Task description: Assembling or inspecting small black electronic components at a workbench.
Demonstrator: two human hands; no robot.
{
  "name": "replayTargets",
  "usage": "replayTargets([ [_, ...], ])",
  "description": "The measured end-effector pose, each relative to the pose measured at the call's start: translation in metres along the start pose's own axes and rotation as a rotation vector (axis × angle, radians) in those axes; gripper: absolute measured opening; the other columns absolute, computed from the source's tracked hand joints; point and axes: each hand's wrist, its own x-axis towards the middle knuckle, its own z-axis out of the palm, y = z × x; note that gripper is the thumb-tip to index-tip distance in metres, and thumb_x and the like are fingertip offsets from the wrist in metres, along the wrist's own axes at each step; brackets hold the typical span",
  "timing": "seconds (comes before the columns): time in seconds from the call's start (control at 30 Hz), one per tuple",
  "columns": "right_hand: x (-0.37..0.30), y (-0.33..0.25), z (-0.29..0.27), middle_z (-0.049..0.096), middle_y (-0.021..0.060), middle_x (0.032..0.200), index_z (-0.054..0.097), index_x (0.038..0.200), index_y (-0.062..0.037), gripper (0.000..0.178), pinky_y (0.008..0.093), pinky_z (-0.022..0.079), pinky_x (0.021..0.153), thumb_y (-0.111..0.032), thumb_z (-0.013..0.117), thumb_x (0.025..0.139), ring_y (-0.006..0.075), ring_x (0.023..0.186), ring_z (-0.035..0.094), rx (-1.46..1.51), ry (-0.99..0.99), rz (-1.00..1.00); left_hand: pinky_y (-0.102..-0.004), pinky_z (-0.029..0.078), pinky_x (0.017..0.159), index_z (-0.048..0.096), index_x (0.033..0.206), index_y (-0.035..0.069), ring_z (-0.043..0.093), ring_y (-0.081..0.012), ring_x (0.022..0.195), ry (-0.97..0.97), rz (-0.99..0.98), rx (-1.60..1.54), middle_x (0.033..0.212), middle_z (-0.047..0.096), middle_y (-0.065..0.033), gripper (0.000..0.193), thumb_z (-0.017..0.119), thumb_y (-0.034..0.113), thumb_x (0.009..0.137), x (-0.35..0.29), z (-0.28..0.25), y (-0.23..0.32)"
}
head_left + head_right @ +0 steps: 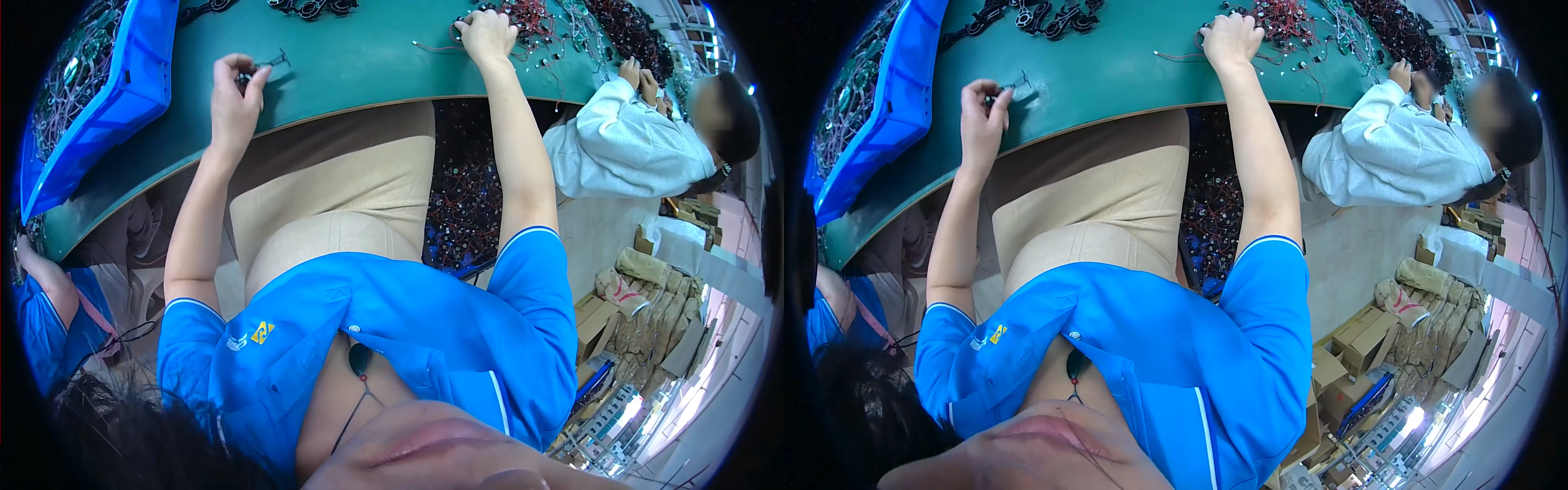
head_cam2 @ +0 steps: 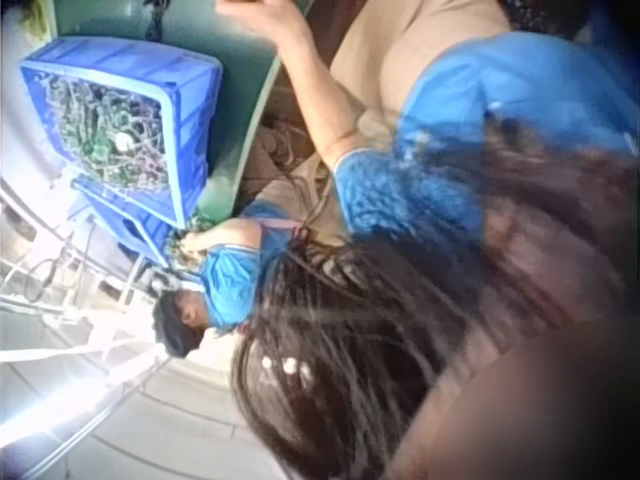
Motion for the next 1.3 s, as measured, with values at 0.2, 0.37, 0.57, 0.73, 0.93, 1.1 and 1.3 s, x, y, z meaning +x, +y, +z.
replayTargets([
  [0.2, 0.036, -0.012, -0.027, 0.065, 0.0074, 0.083, 0.062, 0.086, -0.0054, 0.016, 0.0302, 0.045, 0.069, -0.021, 0.058, 0.086, 0.0195, 0.074, 0.058, 0.172, -0.458, 0.005, -0.0257, 0.041, 0.056, 0.059, 0.108, 0.006, 0.046, -0.0114, 0.060, -0.049, 0.070, 0.104, 0.079, 0.055, -0.0023, 0.022, 0.063, 0.007, 0.087, -0.014, 0.003, 0.000],
  [0.37, 0.074, -0.001, 0.020, 0.068, 0.0079, 0.079, 0.062, 0.083, -0.0046, 0.017, 0.0299, 0.048, 0.064, -0.021, 0.059, 0.085, 0.0202, 0.065, 0.061, 0.283, -0.342, 0.064, -0.0255, 0.040, 0.056, 0.063, 0.110, 0.009, 0.045, -0.0117, 0.060, -0.121, 0.164, 0.129, 0.081, 0.057, -0.0018, 0.023, 0.061, 0.005, 0.088, -0.008, 0.003, 0.007],
  [0.57, 0.070, -0.043, -0.060, 0.066, 0.0048, 0.069, 0.062, 0.082, -0.0068, 0.016, 0.0316, 0.047, 0.060, -0.021, 0.057, 0.086, 0.0199, 0.059, 0.059, 1.316, 0.460, 0.072, -0.0245, 0.039, 0.055, 0.063, 0.113, 0.008, 0.044, -0.0108, 0.058, -0.093, 0.253, 0.234, 0.084, 0.058, -0.0019, 0.023, 0.058, 0.004, 0.090, -0.012, -0.002, 0.002],
  [0.73, 0.051, -0.058, -0.070, 0.065, 0.0065, 0.070, 0.062, 0.085, -0.0077, 0.012, 0.0335, 0.046, 0.059, -0.019, 0.057, 0.086, 0.0229, 0.060, 0.059, 1.113, -0.011, -0.049, -0.0231, 0.038, 0.053, 0.062, 0.114, 0.004, 0.045, -0.0099, 0.056, -0.036, 0.080, 0.025, 0.082, 0.059, -0.0024, 0.022, 0.055, 0.005, 0.093, -0.014, 0.006, 0.006],
  [0.93, -0.032, -0.112, -0.091, 0.062, 0.0094, 0.074, 0.060, 0.082, -0.0060, 0.012, 0.0372, 0.046, 0.060, -0.018, 0.059, 0.085, 0.0302, 0.062, 0.057, 0.865, 0.078, -0.342, -0.0209, 0.041, 0.053, 0.059, 0.118, 0.003, 0.048, -0.0092, 0.055, -0.041, -0.004, -0.068, 0.081, 0.060, -0.0040, 0.025, 0.052, 0.004, 0.095, -0.020, 0.002, -0.003],
  [1.1, -0.068, -0.125, -0.094, 0.063, 0.0020, 0.081, 0.063, 0.084, -0.0110, 0.007, 0.0285, 0.042, 0.065, -0.018, 0.063, 0.084, 0.0182, 0.071, 0.056, 0.701, 0.499, -0.594, -0.0193, 0.047, 0.058, 0.056, 0.122, 0.003, 0.056, -0.0093, 0.061, -0.237, -0.178, -0.372, 0.080, 0.061, -0.0060, 0.027, 0.049, 0.004, 0.096, -0.038, 0.010, 0.017],
  [1.3, -0.110, -0.113, -0.114, 0.059, 0.0015, 0.072, 0.063, 0.087, -0.0073, 0.002, 0.0241, 0.038, 0.050, -0.008, 0.062, 0.085, 0.0140, 0.054, 0.048, 1.029, 0.060, -0.388, -0.0200, 0.051, 0.063, 0.057, 0.121, 0.001, 0.061, -0.0107, 0.066, -0.227, -0.237, -0.474, 0.081, 0.063, -0.0083, 0.026, 0.047, 0.006, 0.097, -0.056, 0.017, 0.033],
])
